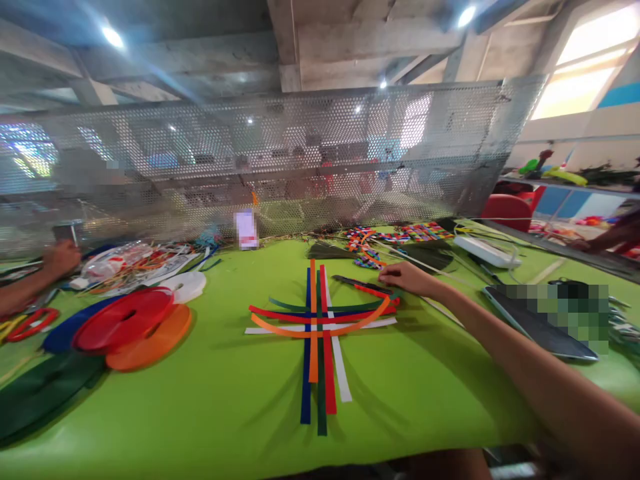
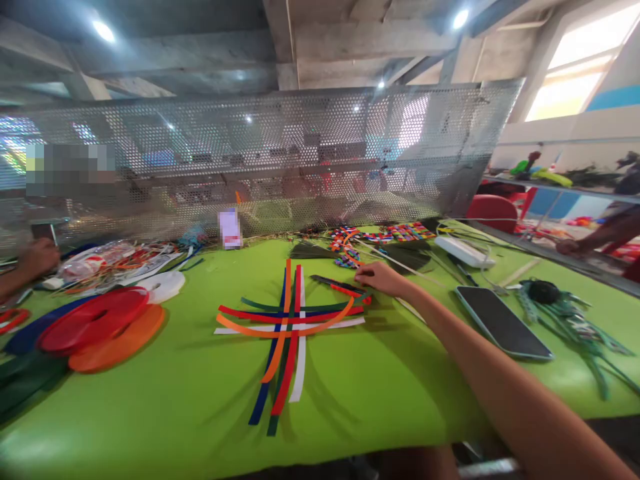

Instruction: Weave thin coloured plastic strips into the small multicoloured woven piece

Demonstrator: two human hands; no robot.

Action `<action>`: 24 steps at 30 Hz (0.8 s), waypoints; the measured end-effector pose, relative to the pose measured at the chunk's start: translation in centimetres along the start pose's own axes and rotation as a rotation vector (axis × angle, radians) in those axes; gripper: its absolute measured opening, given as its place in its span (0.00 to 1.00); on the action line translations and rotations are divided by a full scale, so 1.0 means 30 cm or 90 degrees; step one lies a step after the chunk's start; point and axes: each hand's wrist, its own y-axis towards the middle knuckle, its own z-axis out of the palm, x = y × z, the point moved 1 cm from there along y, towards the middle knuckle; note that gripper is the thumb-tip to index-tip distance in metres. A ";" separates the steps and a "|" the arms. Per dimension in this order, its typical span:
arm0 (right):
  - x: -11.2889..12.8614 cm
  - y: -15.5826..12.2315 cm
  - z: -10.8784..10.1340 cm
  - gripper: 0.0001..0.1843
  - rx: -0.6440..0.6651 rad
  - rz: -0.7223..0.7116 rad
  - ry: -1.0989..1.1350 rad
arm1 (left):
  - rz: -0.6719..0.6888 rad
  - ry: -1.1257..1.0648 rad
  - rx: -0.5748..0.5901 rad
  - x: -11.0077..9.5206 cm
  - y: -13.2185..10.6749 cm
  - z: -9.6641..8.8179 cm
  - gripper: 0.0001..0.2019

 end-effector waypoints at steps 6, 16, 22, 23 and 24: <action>-0.004 0.001 0.000 0.26 0.002 0.003 0.003 | 0.009 -0.040 -0.001 0.041 -0.009 -0.068 0.17; 0.013 -0.009 -0.006 0.27 0.006 0.008 0.015 | -0.038 -0.055 -0.052 0.089 -0.055 -0.149 0.21; 0.006 -0.004 -0.004 0.27 0.002 0.015 0.019 | -0.095 -0.075 -0.103 0.052 -0.030 -0.037 0.24; 0.004 -0.004 -0.004 0.27 0.002 0.017 0.019 | -0.101 -0.081 -0.107 0.037 -0.021 -0.002 0.27; 0.003 -0.005 -0.004 0.27 0.002 0.018 0.018 | -0.109 -0.089 -0.113 0.020 -0.012 0.037 0.23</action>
